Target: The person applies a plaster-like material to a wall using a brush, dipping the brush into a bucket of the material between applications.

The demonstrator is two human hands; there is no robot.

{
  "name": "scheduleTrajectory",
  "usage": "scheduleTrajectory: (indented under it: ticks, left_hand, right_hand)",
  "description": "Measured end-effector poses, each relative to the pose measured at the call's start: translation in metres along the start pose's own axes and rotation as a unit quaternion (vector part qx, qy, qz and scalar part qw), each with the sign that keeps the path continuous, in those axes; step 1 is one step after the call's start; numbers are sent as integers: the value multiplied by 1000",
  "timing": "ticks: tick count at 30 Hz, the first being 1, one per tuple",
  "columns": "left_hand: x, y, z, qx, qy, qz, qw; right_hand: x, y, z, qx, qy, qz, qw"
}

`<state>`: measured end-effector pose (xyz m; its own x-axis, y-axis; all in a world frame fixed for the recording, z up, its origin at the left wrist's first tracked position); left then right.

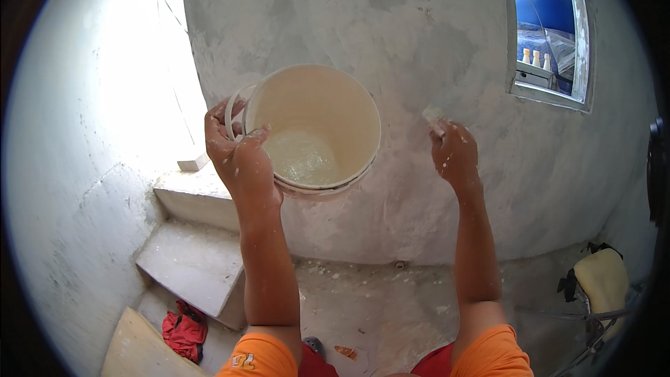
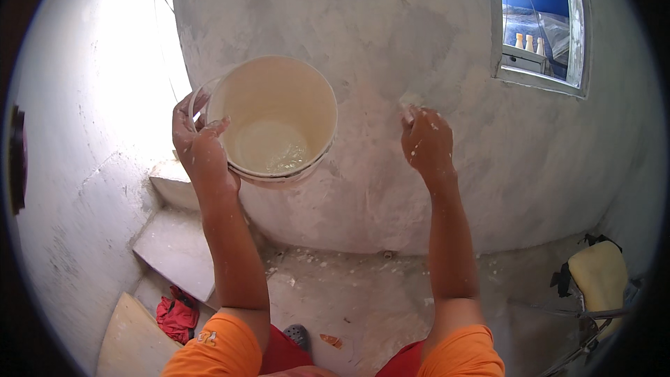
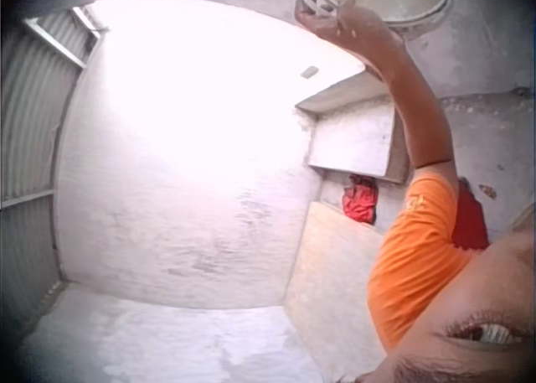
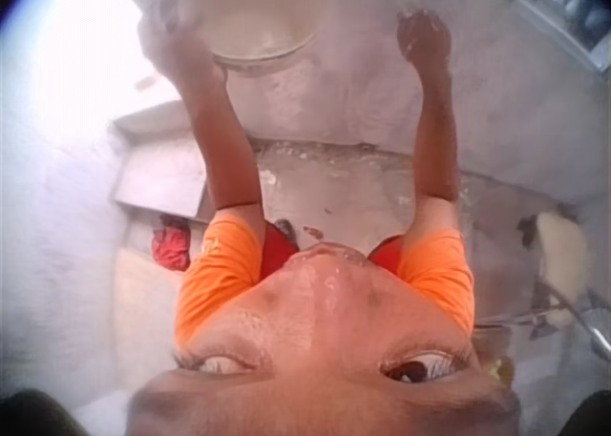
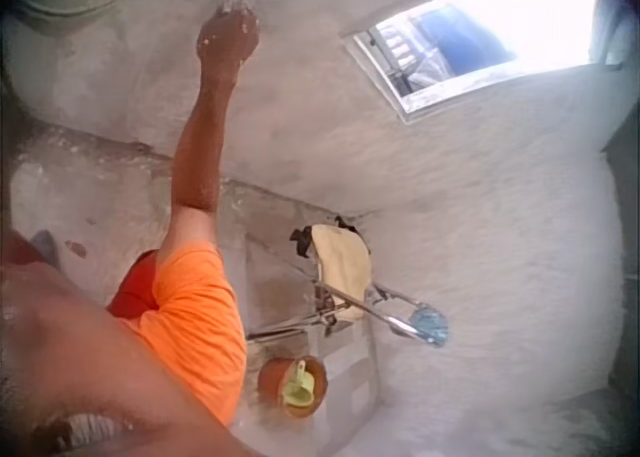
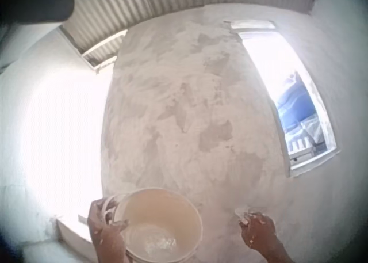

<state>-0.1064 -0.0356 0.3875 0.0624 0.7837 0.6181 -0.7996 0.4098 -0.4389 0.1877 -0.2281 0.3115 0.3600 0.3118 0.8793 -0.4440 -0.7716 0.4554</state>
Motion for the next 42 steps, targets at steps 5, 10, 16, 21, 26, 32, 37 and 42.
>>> scheduleTrajectory:
  ticks: [5,10,16,21,26,32,37,42]
  left_hand:
    - [1,5,-2,13,0,4,1000]
    - [-1,3,5,-7,12,-5,1000]
    - [1,4,6,29,-2,-10,1000]
    - [4,5,-2,53,4,-27,998]
    - [10,5,-19,48,40,-53,997]
    - [10,6,-19,65,39,-63,995]
    - [8,6,-14,71,48,-41,995]
    - [14,13,-9,61,32,1,998]
  right_hand:
    - [0,21,-12,182,-75,-32,980]
    - [7,32,32,184,-84,197,959]
    - [-20,-14,-1,24,6,55,998]
    - [-34,-44,-34,167,46,-181,968]
    - [-10,-5,-8,223,-4,28,974]
    - [-23,-10,-5,119,50,174,976]
    - [-55,-49,-37,175,123,33,976]
    - [-29,-3,-7,159,123,132,971]
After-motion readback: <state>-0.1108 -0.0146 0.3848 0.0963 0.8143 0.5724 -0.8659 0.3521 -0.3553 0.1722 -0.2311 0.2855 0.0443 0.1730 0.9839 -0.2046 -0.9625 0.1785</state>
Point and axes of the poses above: each hand's wrist, its own x-axis towards the middle knuckle, its own y-axis out of the back of the hand, z = x × y, the point moved 6 cm from there along x, towards the middle knuckle, and after that the axes turned 4 degrees about y, right-handed, at the moved point
